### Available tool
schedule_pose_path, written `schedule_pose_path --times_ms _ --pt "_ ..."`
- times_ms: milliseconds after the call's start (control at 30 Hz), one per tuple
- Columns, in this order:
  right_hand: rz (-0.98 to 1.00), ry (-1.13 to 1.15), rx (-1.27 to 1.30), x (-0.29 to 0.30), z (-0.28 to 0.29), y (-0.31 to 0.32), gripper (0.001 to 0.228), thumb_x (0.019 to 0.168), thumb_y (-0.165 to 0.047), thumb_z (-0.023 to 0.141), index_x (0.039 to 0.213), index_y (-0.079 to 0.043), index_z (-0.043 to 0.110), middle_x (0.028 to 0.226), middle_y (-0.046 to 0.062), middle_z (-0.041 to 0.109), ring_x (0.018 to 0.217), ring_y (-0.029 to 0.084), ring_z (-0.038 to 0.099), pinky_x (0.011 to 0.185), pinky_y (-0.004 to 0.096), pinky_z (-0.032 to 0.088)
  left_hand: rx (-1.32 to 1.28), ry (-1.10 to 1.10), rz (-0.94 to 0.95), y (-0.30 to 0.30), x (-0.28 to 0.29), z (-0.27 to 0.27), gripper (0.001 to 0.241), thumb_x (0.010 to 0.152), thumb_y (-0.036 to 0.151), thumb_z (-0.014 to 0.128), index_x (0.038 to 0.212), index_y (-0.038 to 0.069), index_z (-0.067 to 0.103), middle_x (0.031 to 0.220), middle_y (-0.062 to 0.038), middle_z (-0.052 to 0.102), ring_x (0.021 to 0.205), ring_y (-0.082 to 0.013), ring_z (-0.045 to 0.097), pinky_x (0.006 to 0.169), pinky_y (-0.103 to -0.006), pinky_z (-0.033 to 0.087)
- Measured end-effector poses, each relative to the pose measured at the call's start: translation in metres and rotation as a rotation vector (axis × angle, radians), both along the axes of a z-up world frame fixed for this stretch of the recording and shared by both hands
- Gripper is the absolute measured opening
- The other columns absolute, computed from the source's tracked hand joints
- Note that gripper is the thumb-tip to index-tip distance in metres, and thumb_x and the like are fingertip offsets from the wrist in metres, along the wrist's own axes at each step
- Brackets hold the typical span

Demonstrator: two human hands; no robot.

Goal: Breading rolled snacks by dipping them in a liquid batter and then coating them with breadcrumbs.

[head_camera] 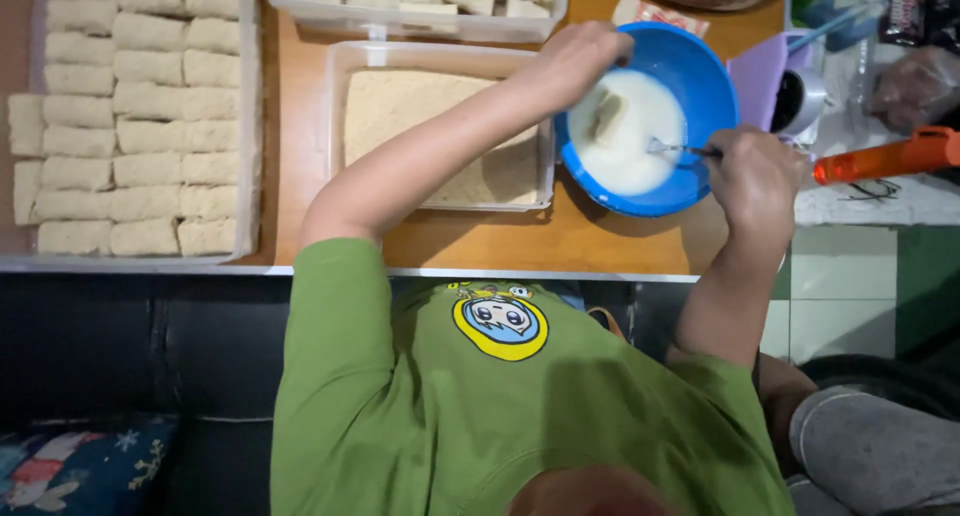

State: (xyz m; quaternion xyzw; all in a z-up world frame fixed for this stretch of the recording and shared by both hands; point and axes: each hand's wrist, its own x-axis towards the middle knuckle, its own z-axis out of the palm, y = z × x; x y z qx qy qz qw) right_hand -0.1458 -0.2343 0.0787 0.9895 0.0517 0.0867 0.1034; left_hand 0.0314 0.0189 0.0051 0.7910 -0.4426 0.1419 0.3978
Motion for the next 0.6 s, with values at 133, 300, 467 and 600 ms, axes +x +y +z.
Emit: schedule_pose_path --times_ms 133,300,467,600 --pt "0.064 -0.011 0.113 0.002 -0.002 0.009 0.013 0.084 -0.019 0.080 0.097 -0.016 0.079 0.095 0.009 0.072 0.089 0.033 0.070 0.074 0.046 0.054 0.024 -0.026 -0.001 -0.007 0.003 -0.001 0.013 0.090 0.009 0.061 0.096 0.006 0.073 0.094 -0.021 0.071 0.090 -0.0414 0.070 0.076 -0.0504 0.055" --pt "0.069 -0.058 0.067 0.007 -0.014 0.018 0.008 0.084 -0.019 0.079 0.090 -0.013 0.078 0.089 0.011 0.069 0.085 0.034 0.069 0.071 0.047 0.053 0.033 -0.008 -0.047 -0.017 0.012 -0.025 0.015 0.089 0.007 0.061 0.098 0.009 0.073 0.095 -0.019 0.072 0.093 -0.0400 0.071 0.077 -0.0519 0.055" --pt "0.082 -0.109 0.079 0.015 -0.027 0.020 0.004 0.085 -0.015 0.076 0.083 -0.012 0.075 0.090 0.010 0.068 0.079 0.033 0.069 0.066 0.047 0.053 0.057 0.111 -0.057 -0.011 0.012 -0.028 0.026 0.088 0.000 0.063 0.110 0.008 0.073 0.104 -0.023 0.072 0.097 -0.0404 0.070 0.082 -0.0509 0.055" --pt "0.055 -0.130 0.088 0.013 -0.015 0.026 0.001 0.082 -0.013 0.075 0.083 -0.013 0.074 0.089 0.008 0.068 0.077 0.032 0.069 0.063 0.046 0.053 0.016 0.095 -0.137 -0.002 0.006 -0.011 0.026 0.087 -0.001 0.066 0.111 0.006 0.073 0.105 -0.022 0.073 0.098 -0.0394 0.071 0.083 -0.0497 0.055"
